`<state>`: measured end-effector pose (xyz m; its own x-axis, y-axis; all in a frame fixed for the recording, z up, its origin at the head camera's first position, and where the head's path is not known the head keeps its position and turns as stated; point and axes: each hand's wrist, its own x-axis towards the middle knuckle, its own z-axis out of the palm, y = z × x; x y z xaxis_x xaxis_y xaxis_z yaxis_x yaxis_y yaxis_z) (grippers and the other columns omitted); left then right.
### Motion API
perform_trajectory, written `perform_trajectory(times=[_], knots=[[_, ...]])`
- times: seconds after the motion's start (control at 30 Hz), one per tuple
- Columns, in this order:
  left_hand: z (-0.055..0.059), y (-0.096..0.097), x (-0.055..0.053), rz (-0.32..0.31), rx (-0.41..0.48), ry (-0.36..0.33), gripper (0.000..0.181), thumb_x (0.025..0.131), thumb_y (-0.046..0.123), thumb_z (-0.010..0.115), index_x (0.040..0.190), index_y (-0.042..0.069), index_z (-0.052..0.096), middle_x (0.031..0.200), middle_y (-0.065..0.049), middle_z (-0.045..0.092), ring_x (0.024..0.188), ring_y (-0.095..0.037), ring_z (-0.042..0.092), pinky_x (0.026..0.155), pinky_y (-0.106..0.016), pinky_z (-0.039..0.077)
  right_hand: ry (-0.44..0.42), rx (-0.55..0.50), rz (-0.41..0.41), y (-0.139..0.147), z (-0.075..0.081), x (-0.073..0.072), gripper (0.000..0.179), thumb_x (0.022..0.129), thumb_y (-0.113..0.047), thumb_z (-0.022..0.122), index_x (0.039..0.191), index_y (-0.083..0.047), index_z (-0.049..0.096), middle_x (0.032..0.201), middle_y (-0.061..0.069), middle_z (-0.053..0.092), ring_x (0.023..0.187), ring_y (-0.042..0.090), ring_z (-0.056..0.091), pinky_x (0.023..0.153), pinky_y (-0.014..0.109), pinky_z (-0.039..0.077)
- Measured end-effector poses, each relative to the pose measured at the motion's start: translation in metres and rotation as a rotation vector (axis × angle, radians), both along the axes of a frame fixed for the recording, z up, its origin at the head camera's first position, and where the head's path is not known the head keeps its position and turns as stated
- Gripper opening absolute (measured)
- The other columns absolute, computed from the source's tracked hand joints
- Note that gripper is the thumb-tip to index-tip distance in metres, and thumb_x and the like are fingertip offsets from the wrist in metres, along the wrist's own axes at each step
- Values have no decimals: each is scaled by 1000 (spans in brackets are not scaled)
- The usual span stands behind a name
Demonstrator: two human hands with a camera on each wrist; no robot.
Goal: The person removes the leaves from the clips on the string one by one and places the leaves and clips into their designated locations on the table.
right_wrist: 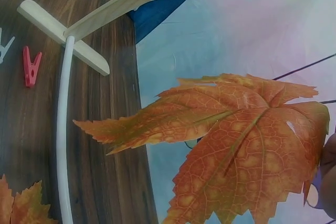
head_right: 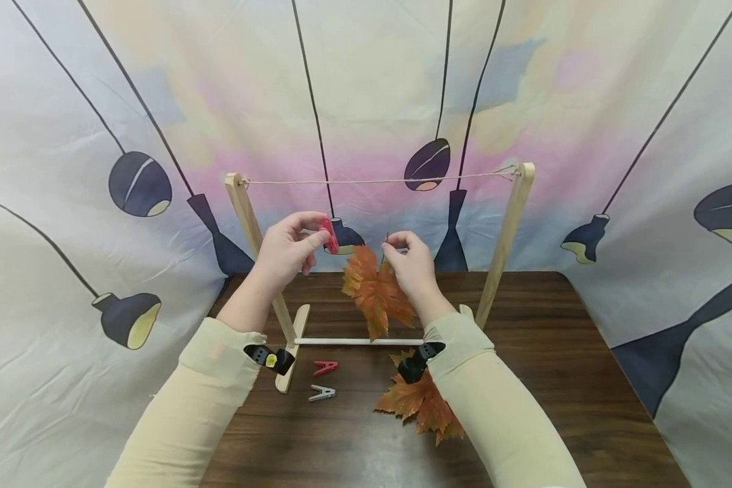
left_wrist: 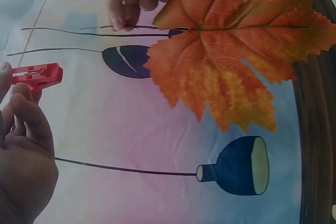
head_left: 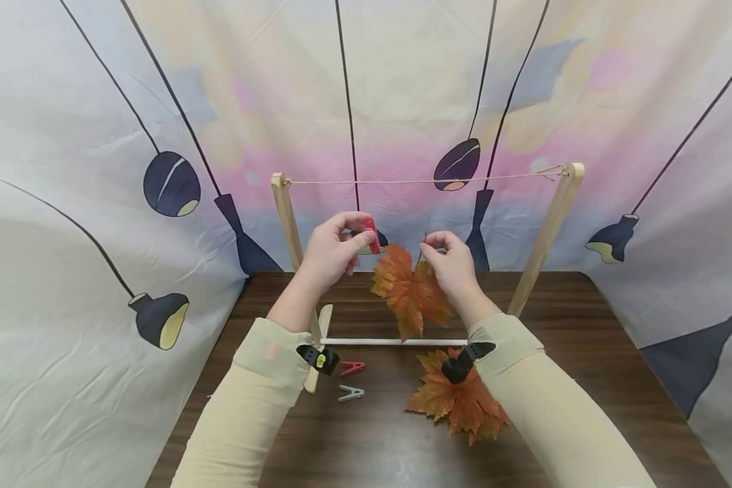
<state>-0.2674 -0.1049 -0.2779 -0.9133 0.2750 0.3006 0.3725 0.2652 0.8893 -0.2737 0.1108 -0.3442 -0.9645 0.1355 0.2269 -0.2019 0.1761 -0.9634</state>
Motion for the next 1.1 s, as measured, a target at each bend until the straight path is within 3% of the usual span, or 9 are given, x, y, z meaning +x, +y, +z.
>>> perform_trajectory(times=[0.2,0.47,0.83,1.1], knots=[[-8,1,0,15,-12,-23,34,88,22,67,120,14,60,103,-4,61,58,-35,53,47,-37,49,-1,-15,6,3,-4,1,18,93,-21,60,104,-7,57,102,6,57,58,17,48,55,29,45],[-19,0,-3,11,-23,-45,42,90,23,64,131,18,56,107,-3,60,59,-20,53,48,-31,47,3,-3,3,10,-6,0,19,93,-21,59,105,-6,57,103,7,57,58,17,49,56,29,46],[-29,-8,-7,-38,-102,-94,34,92,21,61,125,13,57,104,-7,60,72,-34,58,58,-38,54,25,-63,-36,16,-7,-1,15,93,-15,59,102,-4,56,99,6,56,55,15,48,54,26,46],[-39,-14,-10,-43,-140,-104,46,91,19,63,134,13,52,110,-9,60,67,-22,57,57,-35,53,33,-101,-64,20,-10,-1,13,92,-13,60,100,-3,56,97,4,55,53,13,47,52,25,46]])
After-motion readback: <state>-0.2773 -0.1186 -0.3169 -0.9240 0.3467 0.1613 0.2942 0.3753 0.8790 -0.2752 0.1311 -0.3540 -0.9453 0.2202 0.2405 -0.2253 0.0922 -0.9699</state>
